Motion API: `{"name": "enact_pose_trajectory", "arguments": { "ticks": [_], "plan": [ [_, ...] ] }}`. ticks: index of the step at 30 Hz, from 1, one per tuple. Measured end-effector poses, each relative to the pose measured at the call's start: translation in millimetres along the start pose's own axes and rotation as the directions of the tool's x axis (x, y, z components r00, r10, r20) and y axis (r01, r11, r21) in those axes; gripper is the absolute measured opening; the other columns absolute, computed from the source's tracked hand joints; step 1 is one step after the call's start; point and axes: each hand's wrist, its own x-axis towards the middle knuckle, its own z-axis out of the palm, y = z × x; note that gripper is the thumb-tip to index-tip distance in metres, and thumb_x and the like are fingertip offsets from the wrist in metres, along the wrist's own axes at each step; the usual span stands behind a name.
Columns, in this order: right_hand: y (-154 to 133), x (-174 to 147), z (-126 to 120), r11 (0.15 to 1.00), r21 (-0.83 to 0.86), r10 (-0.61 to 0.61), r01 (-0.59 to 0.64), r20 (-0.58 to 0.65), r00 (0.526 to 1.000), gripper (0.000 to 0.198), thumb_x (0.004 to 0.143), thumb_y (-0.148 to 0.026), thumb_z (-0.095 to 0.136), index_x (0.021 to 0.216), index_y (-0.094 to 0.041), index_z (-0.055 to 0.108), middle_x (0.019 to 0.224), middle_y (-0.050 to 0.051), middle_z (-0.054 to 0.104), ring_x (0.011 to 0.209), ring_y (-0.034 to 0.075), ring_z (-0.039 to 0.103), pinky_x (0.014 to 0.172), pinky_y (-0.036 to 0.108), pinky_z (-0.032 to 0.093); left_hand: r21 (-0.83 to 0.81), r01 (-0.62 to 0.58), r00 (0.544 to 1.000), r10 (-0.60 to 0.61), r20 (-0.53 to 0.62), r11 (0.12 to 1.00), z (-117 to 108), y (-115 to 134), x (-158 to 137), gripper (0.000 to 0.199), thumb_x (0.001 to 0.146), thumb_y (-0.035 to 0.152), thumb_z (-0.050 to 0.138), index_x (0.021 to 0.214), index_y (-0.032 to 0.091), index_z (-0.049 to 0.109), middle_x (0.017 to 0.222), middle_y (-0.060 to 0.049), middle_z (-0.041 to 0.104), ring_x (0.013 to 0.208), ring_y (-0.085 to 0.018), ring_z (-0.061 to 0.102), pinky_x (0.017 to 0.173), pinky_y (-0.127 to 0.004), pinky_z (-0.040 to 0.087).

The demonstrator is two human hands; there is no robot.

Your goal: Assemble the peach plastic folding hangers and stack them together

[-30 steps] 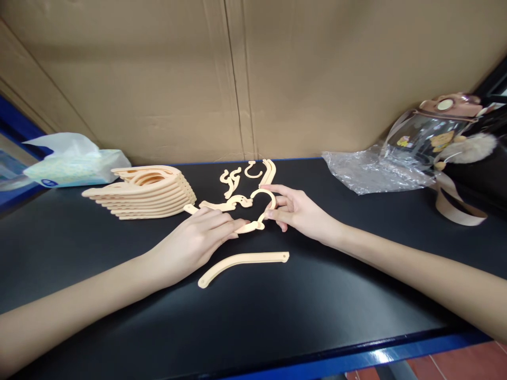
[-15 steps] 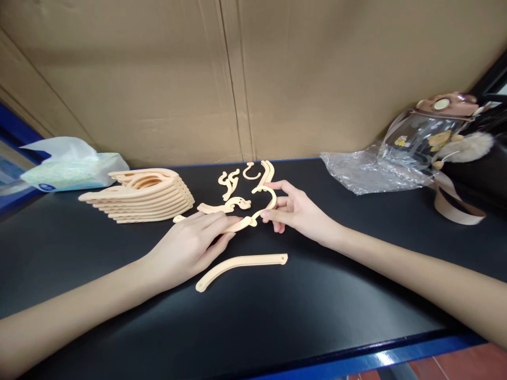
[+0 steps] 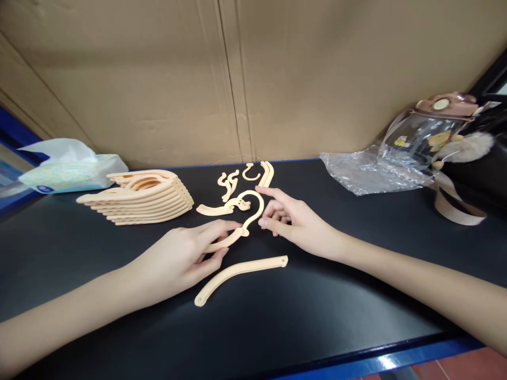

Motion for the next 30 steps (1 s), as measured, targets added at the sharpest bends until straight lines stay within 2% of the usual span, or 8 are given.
{"name": "enact_pose_trajectory", "arguments": {
  "ticks": [3,5,9,12,15,22,26,30],
  "plan": [
    [0,-3,0,0.957,-0.279,-0.092,0.075,-0.047,0.995,0.043,0.093,-0.032,0.05,0.134,-0.023,0.04,0.077,-0.004,0.055,0.058,0.01,0.047,0.058,0.025,0.043,-0.241,0.106,0.994,-0.097,0.046,0.965,-4,-4,1,0.033,0.083,0.014,0.048,0.114,0.024,0.049,0.081,0.004,0.062,0.055,-0.01,0.055,0.046,-0.019,0.037],
    [-1,-6,-1,0.877,-0.455,-0.19,0.157,-0.028,0.981,0.034,0.094,-0.032,0.048,0.127,-0.022,0.047,0.074,-0.004,0.053,0.055,0.009,0.045,0.055,0.024,0.04,-0.429,0.193,0.981,-0.17,0.091,0.883,-5,-6,1,0.031,0.083,0.015,0.048,0.113,0.024,0.046,0.081,0.005,0.06,0.049,-0.007,0.052,0.042,-0.017,0.035],
    [-9,-11,0,0.644,-0.629,-0.397,0.435,0.211,0.893,0.028,0.096,-0.035,0.047,0.112,-0.017,0.059,0.083,0.003,0.059,0.073,0.013,0.053,0.065,0.026,0.043,-0.755,0.318,0.947,-0.233,0.222,0.573,-2,-7,4,0.027,0.085,0.018,0.049,0.109,0.023,0.037,0.086,0.003,0.06,0.048,-0.008,0.056,0.038,-0.017,0.042],
    [-14,-15,5,0.497,-0.663,-0.431,0.559,0.37,0.823,0.035,0.093,-0.043,0.049,0.111,-0.015,0.061,0.095,0.007,0.062,0.077,0.016,0.053,0.07,0.03,0.045,-0.876,0.313,0.946,-0.203,0.253,0.367,-1,-7,6,0.028,0.085,0.016,0.053,0.108,0.021,0.037,0.09,0.001,0.06,0.06,-0.011,0.062,0.047,-0.021,0.053],
    [-15,-16,9,0.417,-0.683,-0.422,0.599,0.438,0.794,0.031,0.094,-0.04,0.047,0.107,-0.017,0.064,0.097,0.007,0.063,0.079,0.017,0.053,0.071,0.031,0.044,-0.918,0.313,0.945,-0.179,0.275,0.244,-1,-9,8,0.032,0.086,0.014,0.056,0.114,0.02,0.042,0.096,-0.001,0.06,0.073,-0.012,0.064,0.056,-0.023,0.058],
    [-13,-12,9,0.482,-0.677,-0.38,0.556,0.41,0.829,0.028,0.099,-0.025,0.036,0.099,-0.017,0.063,0.094,0.007,0.063,0.08,0.017,0.053,0.073,0.031,0.043,-0.932,0.309,0.95,-0.12,0.29,0.189,-2,-16,9,0.036,0.087,0.016,0.059,0.121,0.021,0.048,0.117,-0.006,0.057,0.084,-0.014,0.064,0.063,-0.025,0.06],
    [-11,-9,7,0.583,-0.635,-0.347,0.506,0.369,0.862,0.028,0.1,-0.023,0.031,0.1,-0.016,0.058,0.091,0.006,0.062,0.079,0.017,0.052,0.075,0.032,0.043,-0.933,0.326,0.944,-0.113,0.31,0.156,-4,-18,9,0.033,0.086,0.011,0.06,0.116,0.022,0.049,0.108,-0.002,0.057,0.083,-0.012,0.064,0.07,-0.027,0.06],
    [-7,-10,5,0.642,-0.621,-0.301,0.449,0.334,0.893,0.031,0.101,-0.022,0.025,0.104,-0.017,0.056,0.088,0.005,0.059,0.073,0.015,0.053,0.068,0.028,0.042,-0.935,0.34,0.936,-0.134,0.326,0.104,-6,-17,9,0.031,0.083,0.007,0.06,0.109,0.02,0.05,0.094,0.001,0.056,0.079,-0.01,0.062,0.072,-0.027,0.06]
  ]
}}
